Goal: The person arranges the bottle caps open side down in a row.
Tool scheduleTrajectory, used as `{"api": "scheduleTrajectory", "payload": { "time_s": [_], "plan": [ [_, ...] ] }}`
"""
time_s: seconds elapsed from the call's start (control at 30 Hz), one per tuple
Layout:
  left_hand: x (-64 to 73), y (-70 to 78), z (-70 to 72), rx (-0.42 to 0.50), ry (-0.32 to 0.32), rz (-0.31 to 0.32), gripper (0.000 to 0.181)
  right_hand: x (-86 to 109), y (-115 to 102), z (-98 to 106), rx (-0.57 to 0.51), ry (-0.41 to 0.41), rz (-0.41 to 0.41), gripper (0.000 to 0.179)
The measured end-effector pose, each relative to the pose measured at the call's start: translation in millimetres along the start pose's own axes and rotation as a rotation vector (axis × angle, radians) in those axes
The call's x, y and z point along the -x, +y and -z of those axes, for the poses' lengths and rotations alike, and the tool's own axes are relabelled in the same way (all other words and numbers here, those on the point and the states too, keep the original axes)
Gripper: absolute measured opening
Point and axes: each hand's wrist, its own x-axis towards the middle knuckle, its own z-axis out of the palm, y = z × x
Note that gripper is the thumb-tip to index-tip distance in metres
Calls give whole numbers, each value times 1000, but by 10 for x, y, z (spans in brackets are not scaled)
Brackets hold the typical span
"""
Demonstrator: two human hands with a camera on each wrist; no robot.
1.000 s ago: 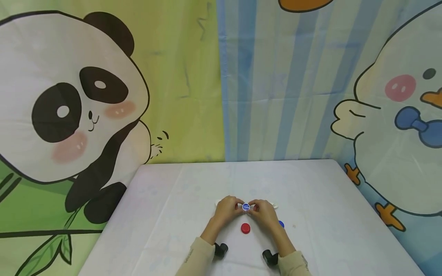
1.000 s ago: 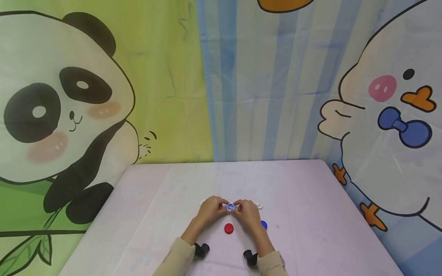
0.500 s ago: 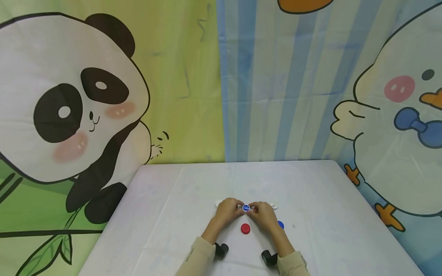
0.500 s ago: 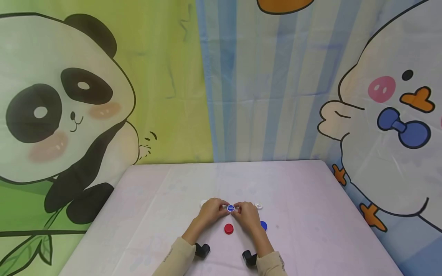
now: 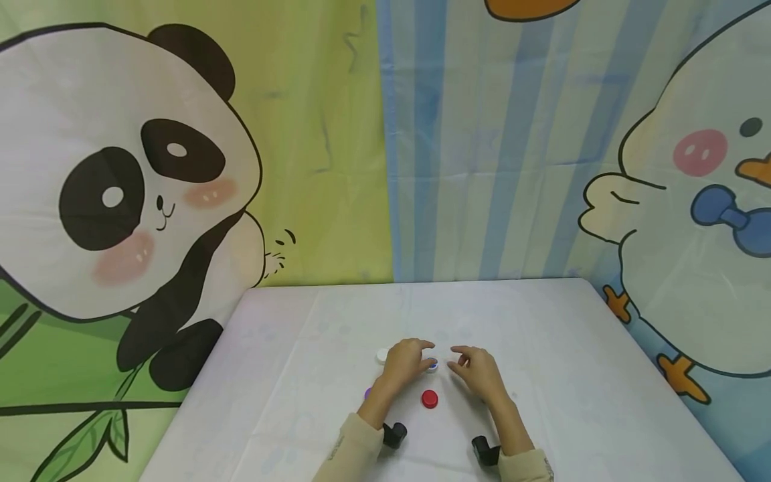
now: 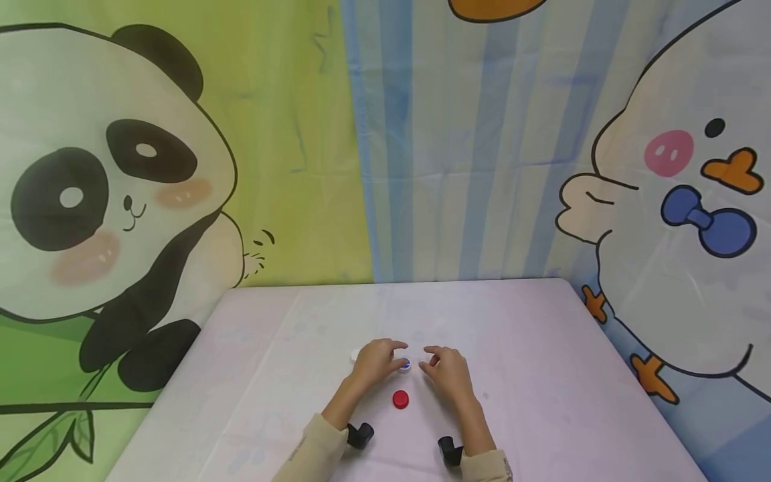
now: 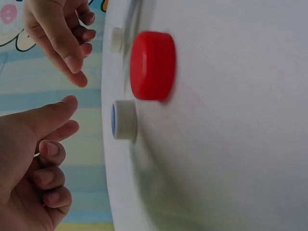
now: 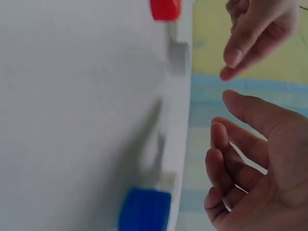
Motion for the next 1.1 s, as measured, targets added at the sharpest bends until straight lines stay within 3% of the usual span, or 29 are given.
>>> {"api": "scheduleTrajectory", "payload": {
  "time_s": [0.23,0.43,0.63,0.8,1.1],
  "plan": [
    [-121,238,-42,-45,-21,10,28,-34,203,335,-27,48,-129,30],
    [-212,478,-153,-43,-14,45,28,-3,357,484,-31,17,-208,32],
    [-317,627,-339,-90,-52,105,27,34,463,456,-64,-26,-247,32],
    [-382,665,-473,-118,-110,155,28,39,575,369,-57,-48,-215,32],
    [-482,723,-545,-151,-138,123,23,6,660,301,-54,-29,-187,30]
  ]
}}
